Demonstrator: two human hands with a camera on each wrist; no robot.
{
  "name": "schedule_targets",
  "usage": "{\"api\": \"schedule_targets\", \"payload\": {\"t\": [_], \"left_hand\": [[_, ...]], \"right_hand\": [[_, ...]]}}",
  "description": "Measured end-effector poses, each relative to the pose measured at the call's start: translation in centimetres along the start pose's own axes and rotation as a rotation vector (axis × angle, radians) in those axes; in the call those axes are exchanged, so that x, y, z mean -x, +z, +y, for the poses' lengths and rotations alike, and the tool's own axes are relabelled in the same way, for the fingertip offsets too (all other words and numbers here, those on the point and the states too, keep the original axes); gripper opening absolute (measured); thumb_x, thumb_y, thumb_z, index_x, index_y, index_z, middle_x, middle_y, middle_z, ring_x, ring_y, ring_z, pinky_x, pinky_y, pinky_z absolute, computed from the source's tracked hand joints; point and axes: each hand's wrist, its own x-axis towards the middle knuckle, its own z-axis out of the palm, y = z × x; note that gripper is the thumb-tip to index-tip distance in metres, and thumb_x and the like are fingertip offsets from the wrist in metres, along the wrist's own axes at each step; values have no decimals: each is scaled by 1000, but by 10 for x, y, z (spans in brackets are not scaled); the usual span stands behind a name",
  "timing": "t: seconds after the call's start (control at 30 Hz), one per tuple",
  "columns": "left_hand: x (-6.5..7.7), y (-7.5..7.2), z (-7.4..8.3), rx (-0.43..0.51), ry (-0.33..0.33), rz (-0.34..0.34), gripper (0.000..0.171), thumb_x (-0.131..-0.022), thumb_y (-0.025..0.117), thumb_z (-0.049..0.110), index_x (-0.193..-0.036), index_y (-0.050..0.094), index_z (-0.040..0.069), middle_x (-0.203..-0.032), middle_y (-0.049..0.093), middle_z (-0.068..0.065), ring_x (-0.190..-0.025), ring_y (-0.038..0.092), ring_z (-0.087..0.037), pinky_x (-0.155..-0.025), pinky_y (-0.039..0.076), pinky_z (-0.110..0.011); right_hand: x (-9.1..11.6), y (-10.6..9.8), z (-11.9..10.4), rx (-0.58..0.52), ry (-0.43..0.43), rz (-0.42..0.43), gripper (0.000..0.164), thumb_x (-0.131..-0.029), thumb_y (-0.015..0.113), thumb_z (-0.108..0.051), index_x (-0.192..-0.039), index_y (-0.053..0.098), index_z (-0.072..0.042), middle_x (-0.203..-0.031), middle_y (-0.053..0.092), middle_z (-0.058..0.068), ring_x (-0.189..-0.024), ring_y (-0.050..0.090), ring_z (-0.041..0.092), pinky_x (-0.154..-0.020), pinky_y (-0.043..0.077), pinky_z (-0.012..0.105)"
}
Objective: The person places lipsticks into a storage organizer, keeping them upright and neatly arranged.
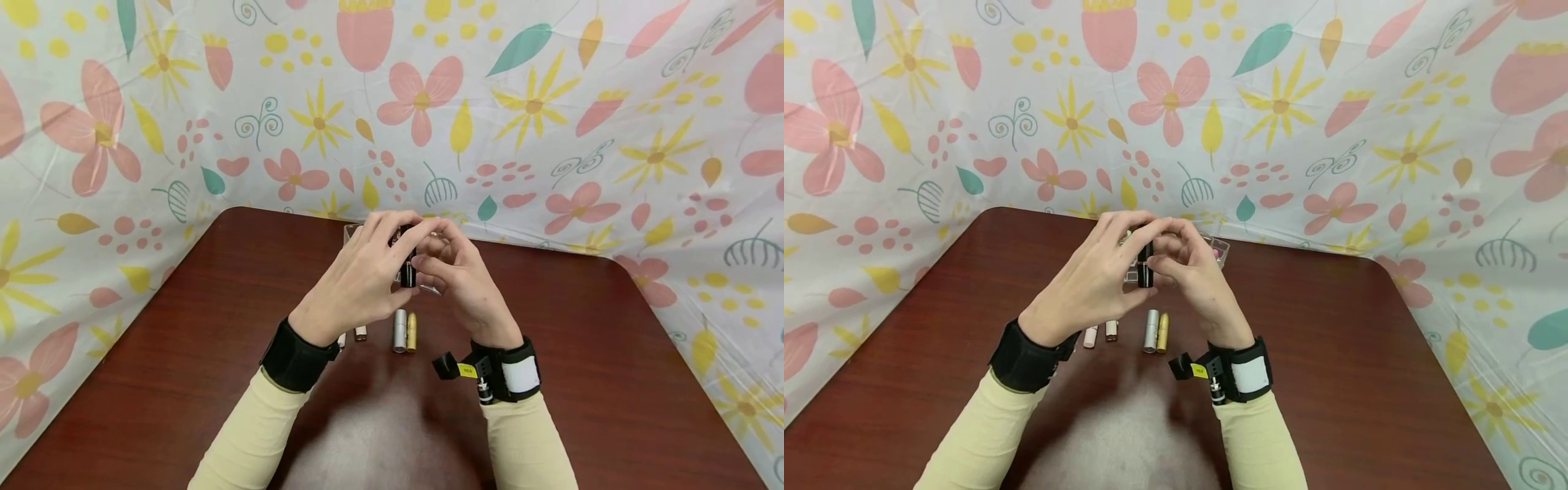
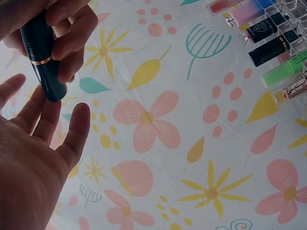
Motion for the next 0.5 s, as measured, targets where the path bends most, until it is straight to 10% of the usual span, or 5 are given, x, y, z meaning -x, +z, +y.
{"api": "schedule_targets", "payload": {"t": [0.17, 0.5], "left_hand": [[1, 0, -2, 41, -21, -28, 94, -75, 88, 26, -155, 39, 19, -140, 51, -8, -124, 49, -27, -102, 46, -39], [2, 2, -8, 38, -22, -35, 99, -71, 84, 18, -157, 37, 16, -134, 57, -4, -123, 50, -23, -96, 47, -35]], "right_hand": [[0, 1, 0, -47, 19, -20, 38, -97, 52, 5, -129, 47, -16, -92, 61, -3, -77, 55, 13, -67, 50, 25], [-5, 1, 7, 192, 7, 34, 40, -89, 69, 2, -124, 56, -13, -97, 59, 3, -78, 57, 19, -65, 53, 29]]}}
